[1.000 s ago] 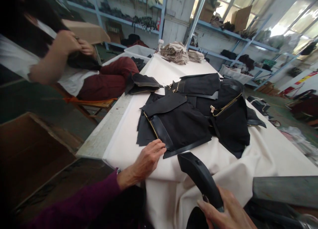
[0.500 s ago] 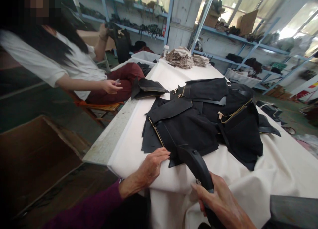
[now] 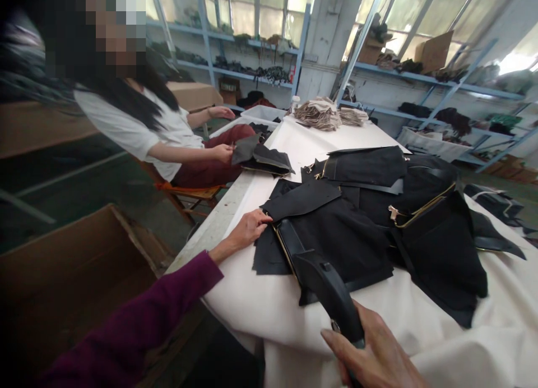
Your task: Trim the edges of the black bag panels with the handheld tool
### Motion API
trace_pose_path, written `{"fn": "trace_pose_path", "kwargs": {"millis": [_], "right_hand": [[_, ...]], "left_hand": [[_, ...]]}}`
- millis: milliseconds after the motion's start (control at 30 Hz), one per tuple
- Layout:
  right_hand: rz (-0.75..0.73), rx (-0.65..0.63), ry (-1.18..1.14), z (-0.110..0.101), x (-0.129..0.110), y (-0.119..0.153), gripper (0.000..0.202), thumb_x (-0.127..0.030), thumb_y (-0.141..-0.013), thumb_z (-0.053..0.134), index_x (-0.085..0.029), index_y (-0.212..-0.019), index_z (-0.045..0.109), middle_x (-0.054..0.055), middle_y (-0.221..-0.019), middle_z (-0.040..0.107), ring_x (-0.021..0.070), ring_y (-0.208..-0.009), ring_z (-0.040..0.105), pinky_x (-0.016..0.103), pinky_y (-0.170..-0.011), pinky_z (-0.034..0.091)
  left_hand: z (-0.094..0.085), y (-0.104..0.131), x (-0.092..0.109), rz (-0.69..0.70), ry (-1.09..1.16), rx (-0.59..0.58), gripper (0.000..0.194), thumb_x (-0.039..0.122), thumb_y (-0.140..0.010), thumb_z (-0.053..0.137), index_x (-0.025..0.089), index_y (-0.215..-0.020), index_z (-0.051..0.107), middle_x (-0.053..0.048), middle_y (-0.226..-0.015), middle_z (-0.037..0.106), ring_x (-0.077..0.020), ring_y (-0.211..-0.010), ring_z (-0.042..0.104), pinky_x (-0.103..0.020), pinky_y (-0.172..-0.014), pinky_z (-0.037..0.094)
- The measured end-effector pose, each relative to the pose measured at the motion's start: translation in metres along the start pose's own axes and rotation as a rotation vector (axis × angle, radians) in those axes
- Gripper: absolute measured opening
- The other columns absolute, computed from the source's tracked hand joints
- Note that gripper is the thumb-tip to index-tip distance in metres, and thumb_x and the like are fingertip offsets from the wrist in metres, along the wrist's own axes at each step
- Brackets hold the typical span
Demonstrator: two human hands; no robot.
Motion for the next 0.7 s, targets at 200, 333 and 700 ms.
{"fn": "trace_pose_path", "kwargs": {"millis": [200,333,700], "right_hand": [[-0.142,-0.129,-0.119,0.021,-0.030,-0.057,0.021,-0.037,-0.079,0.054,-0.020,-0.070,0.044,-0.004,-0.046,0.054,0.0125,-0.039,0.052,0.021,-0.037,0.043],[-0.174,-0.141,-0.126,0.034,-0.041,-0.088,0.023,-0.035,-0.079,0.056,-0.019,-0.066,0.045,-0.004,-0.047,0.054,0.0120,-0.038,0.052,0.021,-0.036,0.043],[-0.192,-0.040,-0.065,-0.003,-0.073,-0.082,0.035,-0.046,-0.081,0.054,-0.018,-0.059,0.049,-0.002,-0.048,0.054,0.0126,-0.044,0.051,0.023,-0.044,0.042]], "left_hand": [[0.001,-0.004,-0.012,0.005,0.098,-0.004,0.044,0.003,-0.067,0.037,0.017,-0.089,0.073,-0.006,-0.086,0.068,-0.0166,-0.084,0.060,-0.028,-0.082,0.045],[-0.001,-0.003,-0.011,0.012,0.148,-0.007,0.049,0.002,-0.061,0.036,0.016,-0.089,0.073,-0.007,-0.088,0.069,-0.0168,-0.083,0.060,-0.027,-0.079,0.045],[0.001,-0.007,-0.025,-0.084,0.228,0.015,0.046,0.003,-0.059,0.038,0.017,-0.083,0.075,-0.006,-0.082,0.070,-0.0176,-0.078,0.061,-0.026,-0.077,0.047]]}}
Point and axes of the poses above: each hand's wrist, its own y-axis away from the middle knuckle, its own z-axis out of the palm, x = y × z, the point moved 9 cm from there along -y, towards the middle knuckle
